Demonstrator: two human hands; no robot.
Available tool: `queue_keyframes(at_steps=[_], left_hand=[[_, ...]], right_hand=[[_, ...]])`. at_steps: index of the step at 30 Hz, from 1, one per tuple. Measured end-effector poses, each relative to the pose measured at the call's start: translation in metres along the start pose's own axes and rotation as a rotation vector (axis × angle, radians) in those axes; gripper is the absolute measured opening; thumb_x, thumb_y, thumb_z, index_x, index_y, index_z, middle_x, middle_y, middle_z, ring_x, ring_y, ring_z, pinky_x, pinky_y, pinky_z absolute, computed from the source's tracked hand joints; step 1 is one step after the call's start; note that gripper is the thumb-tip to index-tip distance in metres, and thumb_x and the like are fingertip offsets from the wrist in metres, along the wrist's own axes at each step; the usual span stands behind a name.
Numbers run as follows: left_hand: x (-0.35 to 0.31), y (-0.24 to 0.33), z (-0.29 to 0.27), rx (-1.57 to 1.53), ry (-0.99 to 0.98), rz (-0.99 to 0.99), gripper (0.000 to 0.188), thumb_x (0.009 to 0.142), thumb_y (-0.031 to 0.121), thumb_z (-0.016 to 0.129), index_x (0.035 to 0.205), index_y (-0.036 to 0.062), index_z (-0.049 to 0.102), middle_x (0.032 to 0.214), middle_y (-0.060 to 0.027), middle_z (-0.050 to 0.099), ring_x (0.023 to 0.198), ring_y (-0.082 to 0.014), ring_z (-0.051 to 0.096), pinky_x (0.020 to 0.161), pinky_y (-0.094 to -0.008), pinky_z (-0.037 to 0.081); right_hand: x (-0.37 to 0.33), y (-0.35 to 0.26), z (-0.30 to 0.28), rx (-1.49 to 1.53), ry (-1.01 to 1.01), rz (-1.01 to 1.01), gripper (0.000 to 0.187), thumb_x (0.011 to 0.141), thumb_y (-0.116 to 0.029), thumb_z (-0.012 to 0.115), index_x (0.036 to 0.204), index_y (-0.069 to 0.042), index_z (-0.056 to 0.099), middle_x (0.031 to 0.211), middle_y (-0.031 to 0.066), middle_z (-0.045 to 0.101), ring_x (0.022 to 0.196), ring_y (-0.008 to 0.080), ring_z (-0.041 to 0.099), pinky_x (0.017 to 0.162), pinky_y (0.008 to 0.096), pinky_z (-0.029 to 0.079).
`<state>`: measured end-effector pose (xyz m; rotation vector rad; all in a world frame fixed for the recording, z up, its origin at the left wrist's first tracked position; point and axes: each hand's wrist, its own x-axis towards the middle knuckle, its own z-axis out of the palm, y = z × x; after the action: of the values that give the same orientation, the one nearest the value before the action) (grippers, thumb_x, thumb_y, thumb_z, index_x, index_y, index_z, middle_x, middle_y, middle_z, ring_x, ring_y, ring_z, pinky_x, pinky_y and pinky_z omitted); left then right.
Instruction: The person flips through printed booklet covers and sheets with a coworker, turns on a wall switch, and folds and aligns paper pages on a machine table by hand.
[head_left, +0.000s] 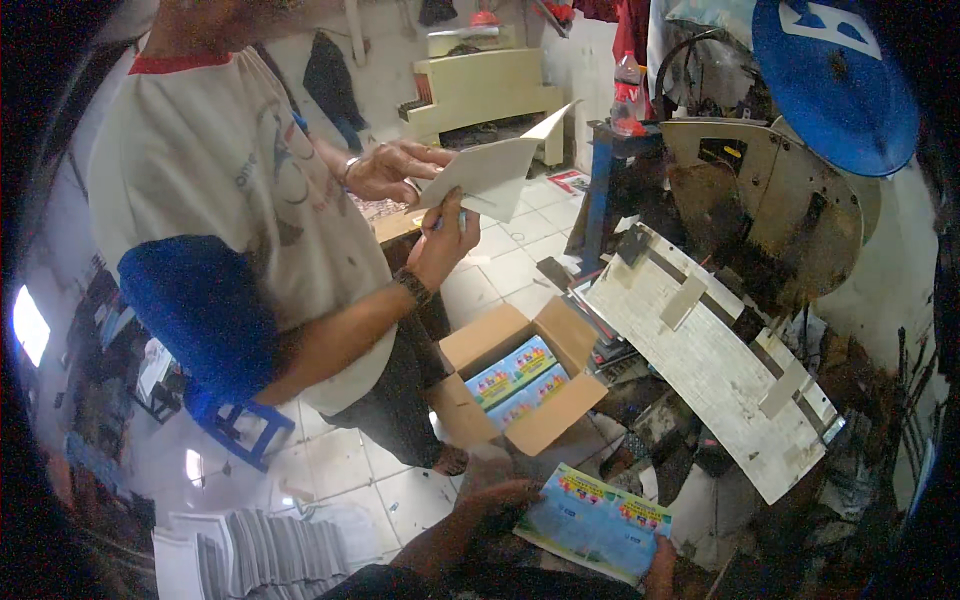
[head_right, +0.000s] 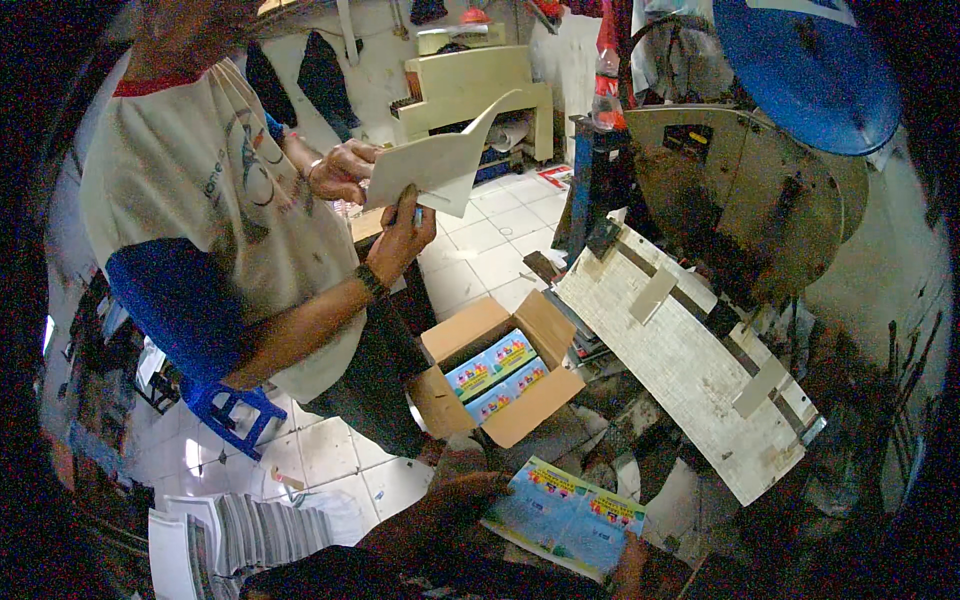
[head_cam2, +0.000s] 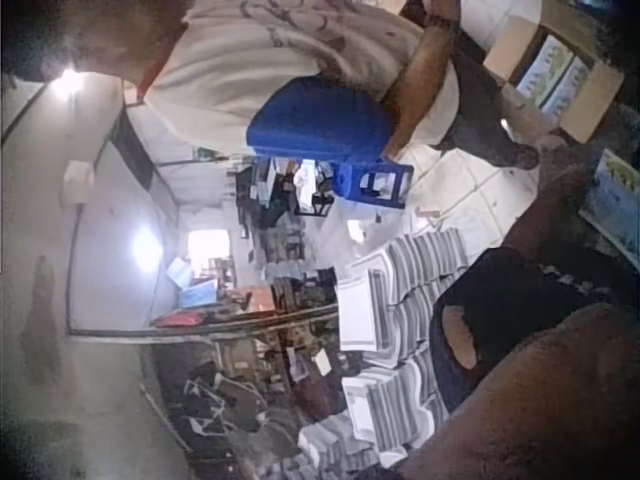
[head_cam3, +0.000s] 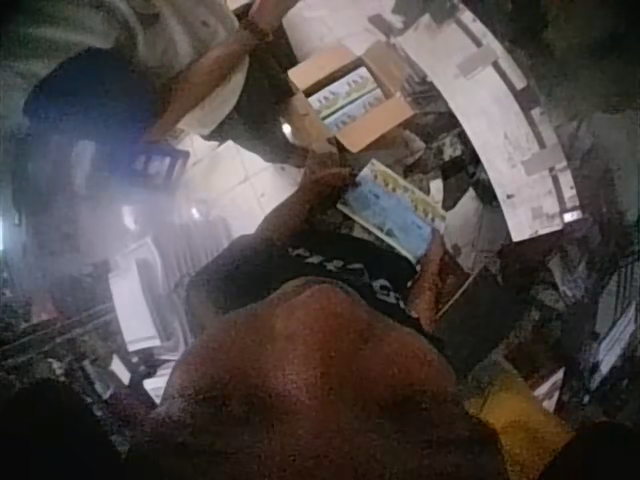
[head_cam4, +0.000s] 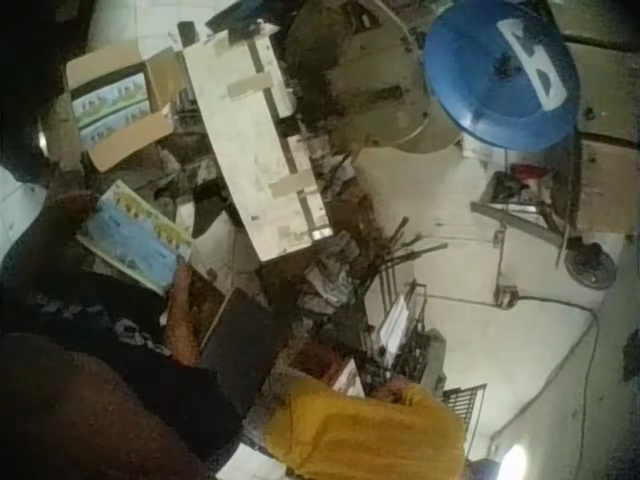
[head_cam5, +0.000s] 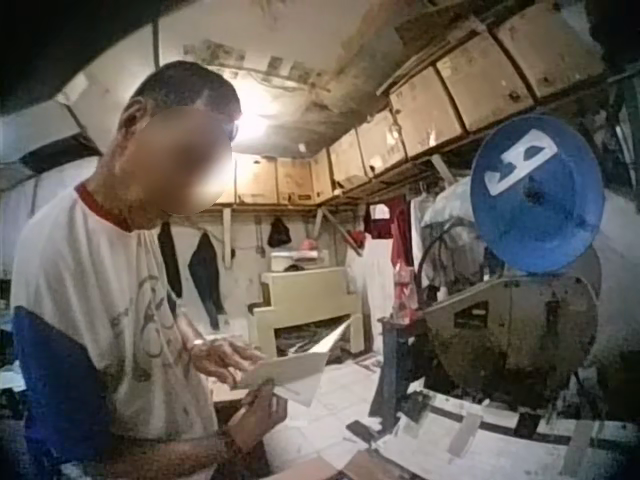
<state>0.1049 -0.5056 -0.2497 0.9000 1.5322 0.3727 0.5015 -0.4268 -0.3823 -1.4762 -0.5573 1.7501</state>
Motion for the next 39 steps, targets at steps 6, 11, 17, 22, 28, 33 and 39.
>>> queue_keyframes(at_steps=[6, 11, 17, 22, 28, 33, 39], left_hand=[[-0.024, 0.023, 0.000, 0.147, 0.041, -0.003, 0.050, 0.088, 0.039, 0.063, 0.123, 0.0038, 0.056, 0.112, -0.0152, 0.059, 0.100, -0.0248, 0.057, 0.086, -0.0375, 0.044], [-0.082, 0.087, -0.005, 0.540, 0.187, -0.019, 0.052, 0.088, 0.038, 0.062, 0.126, 0.0040, 0.055, 0.117, -0.0171, 0.059, 0.107, -0.0270, 0.057, 0.091, -0.0386, 0.044], [-0.052, 0.025, 0.004, 0.847, 0.718, 0.270, 0.045, 0.081, 0.042, 0.066, 0.109, 0.0073, 0.063, 0.100, -0.0190, 0.061, 0.095, -0.0332, 0.059, 0.082, -0.0460, 0.044], [-0.045, 0.013, 0.002, 0.805, 0.846, 0.369, 0.045, 0.077, 0.044, 0.068, 0.102, 0.0062, 0.065, 0.095, -0.0204, 0.060, 0.095, -0.0354, 0.058, 0.083, -0.0485, 0.043], [-0.040, 0.005, 0.004, 0.794, 0.884, 0.385, 0.046, 0.073, 0.045, 0.070, 0.094, 0.0048, 0.067, 0.090, -0.0221, 0.059, 0.094, -0.0380, 0.056, 0.083, -0.0515, 0.041], [-0.042, 0.010, 0.005, 0.857, 0.725, 0.268, 0.040, 0.078, 0.045, 0.065, 0.102, 0.0131, 0.067, 0.098, -0.0202, 0.058, 0.101, -0.0370, 0.054, 0.088, -0.0550, 0.038], [-0.017, -0.008, 0.011, 0.566, 0.494, 0.305, 0.032, 0.083, 0.031, 0.064, 0.108, 0.0117, 0.066, 0.090, -0.0112, 0.061, 0.090, -0.0284, 0.057, 0.077, -0.0469, 0.042]], right_hand=[[-0.012, -0.009, 0.010, 0.048, -0.065, 0.024, 0.036, 0.087, -0.023, 0.053, 0.114, 0.000, 0.056, 0.099, 0.0132, 0.065, 0.086, 0.0278, 0.065, 0.080, 0.0415, 0.053], [0.002, 0.003, -0.004, -0.006, -0.055, -0.020, 0.035, 0.087, -0.023, 0.053, 0.113, -0.001, 0.056, 0.099, 0.0128, 0.065, 0.086, 0.0282, 0.066, 0.079, 0.0434, 0.053], [-0.037, -0.042, 0.020, -0.158, -0.005, 0.128, 0.035, 0.082, -0.022, 0.061, 0.111, -0.002, 0.062, 0.099, 0.0112, 0.066, 0.085, 0.0262, 0.064, 0.077, 0.0385, 0.052], [0.008, -0.020, -0.009, -0.304, -0.021, -0.125, 0.029, 0.087, -0.023, 0.054, 0.099, 0.002, 0.062, 0.085, 0.0102, 0.063, 0.075, 0.0214, 0.061, 0.068, 0.0380, 0.049], [0.048, 0.010, -0.052, -0.510, -0.023, -0.231, 0.031, 0.087, -0.027, 0.056, 0.096, 0.002, 0.062, 0.085, 0.0086, 0.064, 0.074, 0.0203, 0.060, 0.071, 0.0357, 0.048], [-0.012, -0.027, -0.005, -0.578, 0.089, -0.161, 0.031, 0.086, -0.028, 0.056, 0.098, 0.001, 0.063, 0.087, 0.0082, 0.064, 0.075, 0.0204, 0.060, 0.072, 0.0358, 0.047], [-0.033, -0.046, 0.019, -0.414, 0.004, -0.107, 0.033, 0.085, -0.027, 0.059, 0.102, 0.001, 0.063, 0.089, 0.0081, 0.065, 0.077, 0.0195, 0.059, 0.072, 0.0352, 0.046]])
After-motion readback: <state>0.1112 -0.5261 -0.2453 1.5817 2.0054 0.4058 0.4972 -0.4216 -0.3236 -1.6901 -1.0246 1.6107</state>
